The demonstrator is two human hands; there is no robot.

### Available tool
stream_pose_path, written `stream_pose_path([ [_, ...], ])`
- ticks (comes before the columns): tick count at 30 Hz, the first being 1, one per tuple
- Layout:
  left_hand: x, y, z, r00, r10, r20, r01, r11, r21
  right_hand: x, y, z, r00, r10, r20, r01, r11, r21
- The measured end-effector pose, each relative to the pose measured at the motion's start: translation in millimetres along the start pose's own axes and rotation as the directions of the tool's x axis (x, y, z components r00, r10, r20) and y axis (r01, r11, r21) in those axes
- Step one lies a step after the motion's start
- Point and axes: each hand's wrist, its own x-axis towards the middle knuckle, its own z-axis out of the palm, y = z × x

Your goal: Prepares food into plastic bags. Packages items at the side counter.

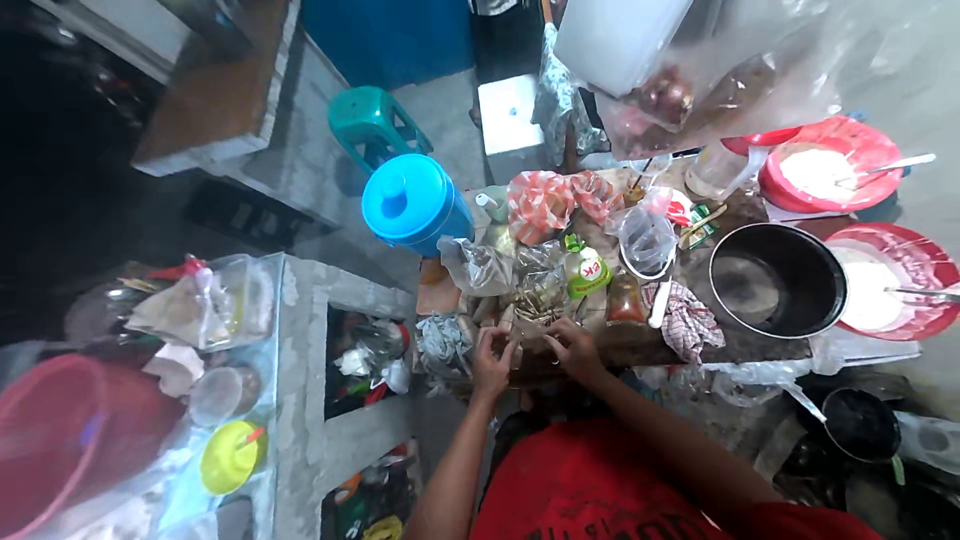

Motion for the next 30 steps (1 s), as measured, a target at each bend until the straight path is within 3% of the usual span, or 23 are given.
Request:
stream_pose_path([
  [5, -2.7, -19.5, 9.2, 0.972, -0.030, 0.232, 0.028, 0.999, 0.015, -7.2, -3.2, -0.5, 1.000, -0.025, 0.001, 0.025, 0.999, 0.022],
  [9, 5.7, -24.6, 16.0, 0.959, 0.057, 0.279, -0.089, 0.990, 0.105, -5.6, -6.9, -6.5, 0.996, -0.005, 0.092, 0.001, 0.999, 0.038],
  [13, 5.5, -17.9, 16.1, 0.961, 0.018, 0.275, -0.050, 0.993, 0.108, 3.7, -10.2, -12.2, 0.985, 0.068, 0.161, -0.091, 0.987, 0.136],
  [18, 4.2, -9.8, 15.2, 0.945, 0.023, 0.326, -0.067, 0.990, 0.124, 26.1, -33.8, -18.4, 0.893, 0.263, 0.366, -0.249, 0.965, -0.084],
  [23, 7.1, -17.3, 6.7, 0.929, 0.092, 0.358, -0.153, 0.977, 0.145, 34.0, -57.4, -33.0, 0.955, 0.261, 0.139, -0.207, 0.927, -0.312],
  [26, 2.8, -16.4, 7.3, 0.913, 0.079, 0.399, -0.145, 0.980, 0.138, 29.5, -59.8, -33.0, 0.957, 0.241, 0.159, -0.178, 0.927, -0.331],
  [30, 2.6, -20.9, 27.2, 0.930, 0.097, 0.355, -0.146, 0.983, 0.113, 27.1, -64.9, -27.5, 0.951, 0.265, 0.158, -0.220, 0.941, -0.256],
])
